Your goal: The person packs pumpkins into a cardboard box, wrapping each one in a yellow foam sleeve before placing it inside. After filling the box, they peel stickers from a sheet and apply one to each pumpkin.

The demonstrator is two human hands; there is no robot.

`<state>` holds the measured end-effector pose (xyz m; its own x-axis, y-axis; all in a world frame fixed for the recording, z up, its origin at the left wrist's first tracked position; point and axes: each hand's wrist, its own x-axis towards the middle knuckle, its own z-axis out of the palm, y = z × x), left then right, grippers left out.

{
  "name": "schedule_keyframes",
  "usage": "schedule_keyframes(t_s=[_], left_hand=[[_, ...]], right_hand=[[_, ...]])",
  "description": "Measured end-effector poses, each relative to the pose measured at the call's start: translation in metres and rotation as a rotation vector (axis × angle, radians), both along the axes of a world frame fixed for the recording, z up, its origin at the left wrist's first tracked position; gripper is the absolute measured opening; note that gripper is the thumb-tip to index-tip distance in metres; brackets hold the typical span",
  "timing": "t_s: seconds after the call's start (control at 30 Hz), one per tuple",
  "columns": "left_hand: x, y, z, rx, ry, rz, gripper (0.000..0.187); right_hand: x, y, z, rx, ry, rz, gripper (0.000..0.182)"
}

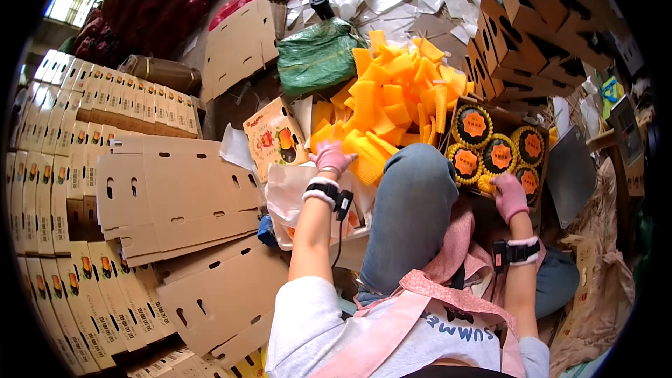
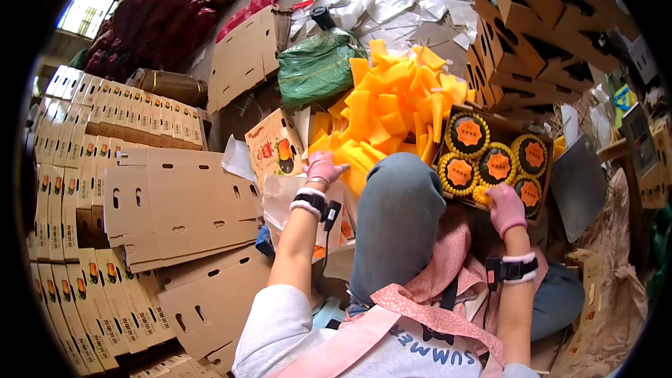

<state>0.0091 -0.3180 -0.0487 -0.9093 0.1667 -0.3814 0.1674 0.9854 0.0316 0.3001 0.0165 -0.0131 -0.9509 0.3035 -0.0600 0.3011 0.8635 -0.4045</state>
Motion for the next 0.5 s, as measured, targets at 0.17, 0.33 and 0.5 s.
schedule_keyframes(t_s=[0.17, 0.33, 0.5], left_hand=[[0.028, 0.032, 0.075, 0.665, 0.423, 0.014, 0.039], [0.156, 0.089, 0.175, 1.370, 0.514, -0.501, 0.035], [0.201, 0.107, 0.177, 1.686, -0.095, -0.419, 0.039]], right_hand=[[-0.012, -0.047, 0.086, -0.310, 0.385, -0.031, 0.011], [-0.042, -0.107, 0.164, -0.517, 0.716, 0.215, 0.032], [-0.030, -0.087, 0.153, -0.485, 0.645, 0.139, 0.029]])
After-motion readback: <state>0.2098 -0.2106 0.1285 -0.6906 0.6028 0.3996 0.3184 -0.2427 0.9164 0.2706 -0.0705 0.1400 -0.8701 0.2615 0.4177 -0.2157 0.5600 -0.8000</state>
